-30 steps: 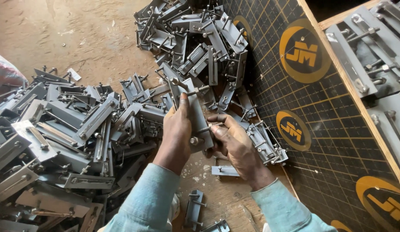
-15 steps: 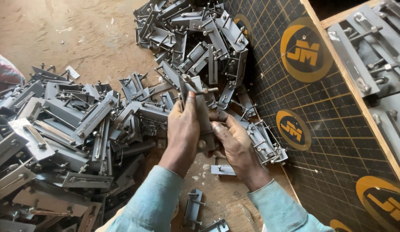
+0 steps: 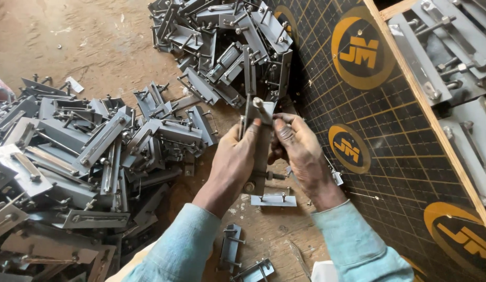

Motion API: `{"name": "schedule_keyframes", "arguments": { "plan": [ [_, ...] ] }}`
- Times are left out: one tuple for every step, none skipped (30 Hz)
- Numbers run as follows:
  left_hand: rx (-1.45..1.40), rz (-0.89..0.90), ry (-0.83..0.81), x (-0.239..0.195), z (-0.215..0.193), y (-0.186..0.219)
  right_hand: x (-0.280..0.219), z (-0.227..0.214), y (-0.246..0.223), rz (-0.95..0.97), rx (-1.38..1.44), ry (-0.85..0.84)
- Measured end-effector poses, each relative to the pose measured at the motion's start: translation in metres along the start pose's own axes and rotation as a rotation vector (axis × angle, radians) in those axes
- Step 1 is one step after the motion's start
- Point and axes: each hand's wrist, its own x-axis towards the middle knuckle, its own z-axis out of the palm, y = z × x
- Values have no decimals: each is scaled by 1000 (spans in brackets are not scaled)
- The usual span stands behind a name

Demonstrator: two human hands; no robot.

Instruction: Assembling small metal hardware components by inserting pins into brackets at a fast pace.

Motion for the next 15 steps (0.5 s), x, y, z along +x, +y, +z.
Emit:
{"name": "schedule_keyframes", "arguments": {
  "plan": [
    [1,1,-4,1,0,-2,0,0,-1,0,-1,4],
    [39,4,-10,2,-1,-5,0,2,-1,-31,-51,27],
    [78,7,-17,2,-3,-8,-1,4,-1,-61,-101,51],
    [79,3,-16,1,-5,-7,-4,7,-4,-57,-99,50],
    [122,20,-10,1,-7,-6,-7,10,-6,-14,-73,82],
    [166,41,-5,1,-9,-3,-8,13,-10,26,-46,115],
    [168,40,-4,-1,-10,-1,-10,18,-16,27,-44,115],
    [189,46,-14,-3,-10,2,-11,23,-24,90,85,148],
    [209,52,-24,-4,-10,4,-13,27,-31,152,215,181],
    [210,53,-24,2,-11,-2,-7,22,-19,151,215,182],
    [235,90,-38,9,-12,-8,-1,17,-7,153,314,191],
    [258,124,-52,16,-12,-15,4,12,5,157,411,199],
    [258,123,-52,11,-13,-11,5,11,8,158,411,199],
    [260,124,-49,7,-14,-7,6,10,11,177,440,198],
    [262,125,-47,3,-14,-3,7,8,14,196,470,197]
  ]
}}
